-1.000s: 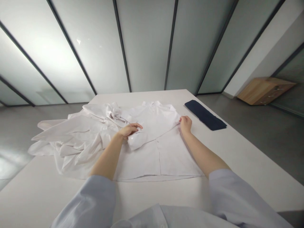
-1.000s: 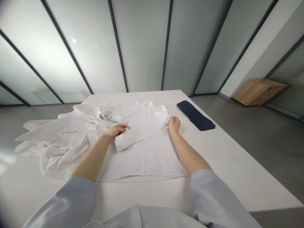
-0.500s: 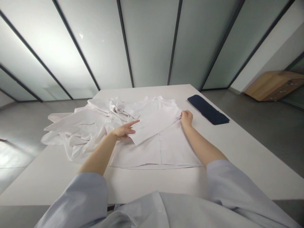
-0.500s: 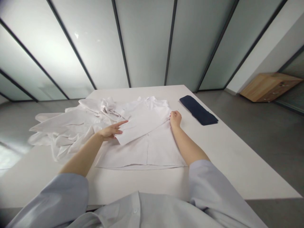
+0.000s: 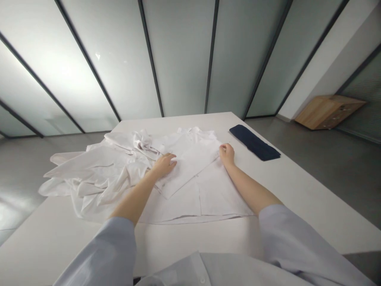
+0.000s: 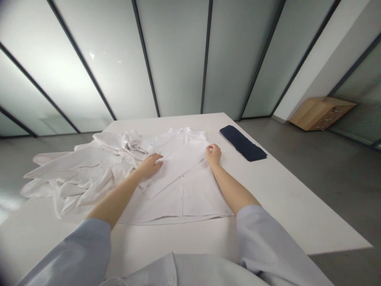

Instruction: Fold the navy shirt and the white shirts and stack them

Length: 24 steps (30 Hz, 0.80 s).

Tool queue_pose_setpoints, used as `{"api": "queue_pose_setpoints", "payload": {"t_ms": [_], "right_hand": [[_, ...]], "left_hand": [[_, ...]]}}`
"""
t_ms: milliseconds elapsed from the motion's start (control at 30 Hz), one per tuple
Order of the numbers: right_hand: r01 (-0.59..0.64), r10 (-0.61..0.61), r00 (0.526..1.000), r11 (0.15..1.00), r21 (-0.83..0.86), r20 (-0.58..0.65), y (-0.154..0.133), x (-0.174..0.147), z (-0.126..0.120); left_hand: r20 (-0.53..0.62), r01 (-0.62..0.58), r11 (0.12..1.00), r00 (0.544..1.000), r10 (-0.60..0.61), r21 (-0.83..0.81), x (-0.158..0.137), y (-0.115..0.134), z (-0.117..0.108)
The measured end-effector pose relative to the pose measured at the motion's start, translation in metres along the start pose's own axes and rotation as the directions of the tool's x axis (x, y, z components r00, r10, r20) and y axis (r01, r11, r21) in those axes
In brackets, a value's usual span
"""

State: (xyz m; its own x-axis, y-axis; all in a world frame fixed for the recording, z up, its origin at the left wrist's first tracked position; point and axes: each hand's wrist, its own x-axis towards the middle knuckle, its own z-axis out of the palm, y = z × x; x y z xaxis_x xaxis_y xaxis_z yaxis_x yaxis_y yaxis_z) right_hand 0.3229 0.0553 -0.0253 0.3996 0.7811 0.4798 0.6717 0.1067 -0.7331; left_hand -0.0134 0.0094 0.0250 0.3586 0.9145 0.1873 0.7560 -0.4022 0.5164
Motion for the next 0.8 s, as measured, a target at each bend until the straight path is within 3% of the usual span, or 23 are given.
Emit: {"api": "queue_pose_setpoints", "payload": {"t_ms": [67,167,333,433,567,600,667,733,800], "right_hand": [[0.113,-0.102,0.991,0.984,-0.140,0.086,0.001,-0.003,0.004],[0.286,-0.189,0.933,0.906,-0.311,0.306,0.002,-0.006,0.008],[0.381,-0.009,0.812,0.766,-0.518,0.583,0.005,-0.007,-0.003],[0.461,-0.002,0.767,0.697,-0.549,0.641,0.000,-0.013,-0.017],[0.605,-0.213,0.708,0.676,-0.422,0.674,-0.005,-0.015,-0.035],[0.596,-0.237,0.721,0.693,-0.407,0.652,-0.004,-0.011,-0.038],[0.483,-0.190,0.805,0.759,-0.437,0.561,0.000,0.005,-0.042],[0.279,-0.028,0.889,0.824,-0.494,0.457,0.007,0.028,-0.041],[0.095,0.160,0.895,0.844,-0.528,0.417,0.013,0.051,-0.036]], "left_hand": [[0.050,-0.045,0.998,0.998,0.043,0.032,0.014,0.004,0.015],[0.105,-0.041,0.991,0.994,0.028,0.125,0.028,0.004,0.033],[0.182,-0.013,0.940,0.982,-0.052,0.342,0.027,-0.001,0.043],[0.204,0.002,0.900,0.974,-0.101,0.436,0.021,0.000,0.042],[0.189,-0.002,0.878,0.977,-0.100,0.478,0.016,0.004,0.041],[0.188,-0.005,0.878,0.977,-0.097,0.479,0.015,0.005,0.041],[0.186,-0.008,0.878,0.978,-0.092,0.478,0.013,0.005,0.041],[0.183,-0.015,0.877,0.980,-0.083,0.481,0.012,0.004,0.041],[0.184,-0.026,0.875,0.980,-0.073,0.484,0.010,0.004,0.042]]}}
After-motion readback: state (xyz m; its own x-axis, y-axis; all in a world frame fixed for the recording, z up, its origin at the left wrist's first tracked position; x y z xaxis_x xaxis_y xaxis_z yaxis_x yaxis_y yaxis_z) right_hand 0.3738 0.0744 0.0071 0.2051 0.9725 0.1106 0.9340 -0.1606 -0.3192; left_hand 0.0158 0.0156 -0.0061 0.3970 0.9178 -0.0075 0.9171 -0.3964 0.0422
